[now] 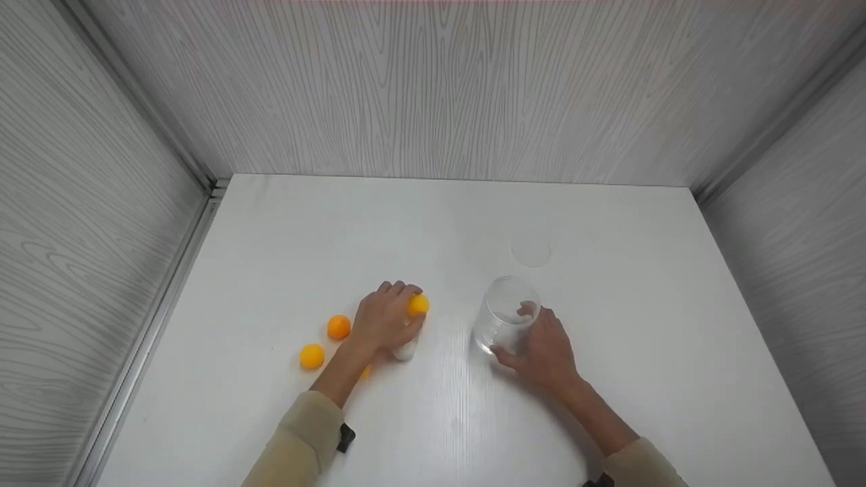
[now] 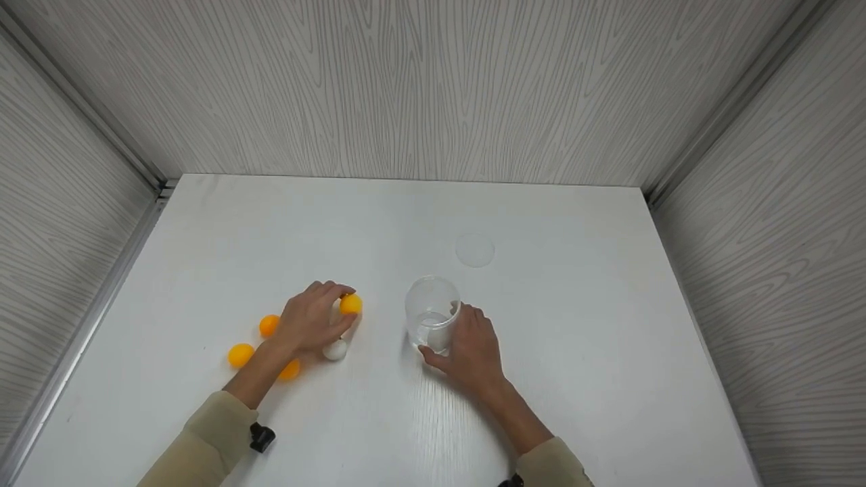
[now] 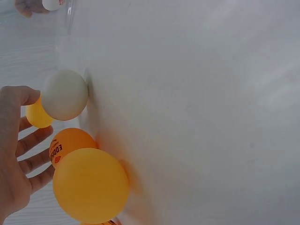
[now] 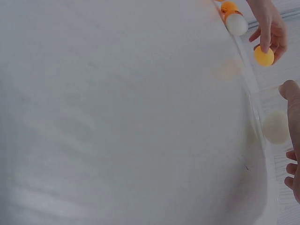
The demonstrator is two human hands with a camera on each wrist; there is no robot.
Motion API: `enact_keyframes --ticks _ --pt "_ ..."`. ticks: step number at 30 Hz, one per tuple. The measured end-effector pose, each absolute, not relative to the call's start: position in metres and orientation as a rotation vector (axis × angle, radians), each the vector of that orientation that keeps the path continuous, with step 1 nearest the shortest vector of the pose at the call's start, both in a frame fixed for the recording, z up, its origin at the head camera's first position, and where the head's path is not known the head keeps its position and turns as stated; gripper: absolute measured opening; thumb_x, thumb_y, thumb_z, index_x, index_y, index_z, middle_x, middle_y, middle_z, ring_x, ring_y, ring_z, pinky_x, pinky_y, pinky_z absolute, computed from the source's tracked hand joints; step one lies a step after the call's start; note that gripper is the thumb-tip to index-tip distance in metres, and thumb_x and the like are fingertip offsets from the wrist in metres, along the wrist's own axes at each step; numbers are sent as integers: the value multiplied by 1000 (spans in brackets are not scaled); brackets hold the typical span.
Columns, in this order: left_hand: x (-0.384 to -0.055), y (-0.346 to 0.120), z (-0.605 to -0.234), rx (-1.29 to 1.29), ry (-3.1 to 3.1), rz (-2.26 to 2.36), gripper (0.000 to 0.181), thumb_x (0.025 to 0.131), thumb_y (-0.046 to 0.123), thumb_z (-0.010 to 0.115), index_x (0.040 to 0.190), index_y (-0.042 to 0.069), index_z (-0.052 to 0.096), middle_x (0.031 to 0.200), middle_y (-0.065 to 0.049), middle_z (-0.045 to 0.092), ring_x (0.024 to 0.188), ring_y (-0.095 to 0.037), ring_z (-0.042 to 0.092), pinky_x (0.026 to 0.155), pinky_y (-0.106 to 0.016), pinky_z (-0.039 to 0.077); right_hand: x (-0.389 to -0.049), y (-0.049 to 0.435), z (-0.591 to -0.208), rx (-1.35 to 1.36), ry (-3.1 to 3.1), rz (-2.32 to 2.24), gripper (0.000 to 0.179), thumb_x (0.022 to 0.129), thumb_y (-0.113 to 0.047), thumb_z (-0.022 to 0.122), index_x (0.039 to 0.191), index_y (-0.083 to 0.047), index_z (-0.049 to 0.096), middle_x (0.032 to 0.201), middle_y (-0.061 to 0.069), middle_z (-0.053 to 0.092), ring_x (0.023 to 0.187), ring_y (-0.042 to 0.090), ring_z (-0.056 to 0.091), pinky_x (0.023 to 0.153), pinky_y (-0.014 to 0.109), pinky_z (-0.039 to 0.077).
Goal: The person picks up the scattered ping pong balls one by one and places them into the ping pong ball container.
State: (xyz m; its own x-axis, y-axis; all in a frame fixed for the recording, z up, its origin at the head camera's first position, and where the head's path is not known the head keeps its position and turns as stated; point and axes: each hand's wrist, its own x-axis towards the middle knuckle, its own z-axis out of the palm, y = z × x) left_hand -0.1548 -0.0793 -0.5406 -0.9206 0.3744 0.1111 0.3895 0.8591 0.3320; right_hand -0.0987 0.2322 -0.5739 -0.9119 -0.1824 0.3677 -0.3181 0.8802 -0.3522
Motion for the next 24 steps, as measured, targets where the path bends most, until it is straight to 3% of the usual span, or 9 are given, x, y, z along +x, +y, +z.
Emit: enact_keyframes --ticks 24 --pt "-150 -60 -508 -723 -2788 -617 37 96 34 72 128 17 69 116 -3 74 99 -24 65 84 -37 61 -99 232 -574 318 -2785 608 91 73 -51 89 139 0 52 123 15 67 106 32 61 94 47 55"
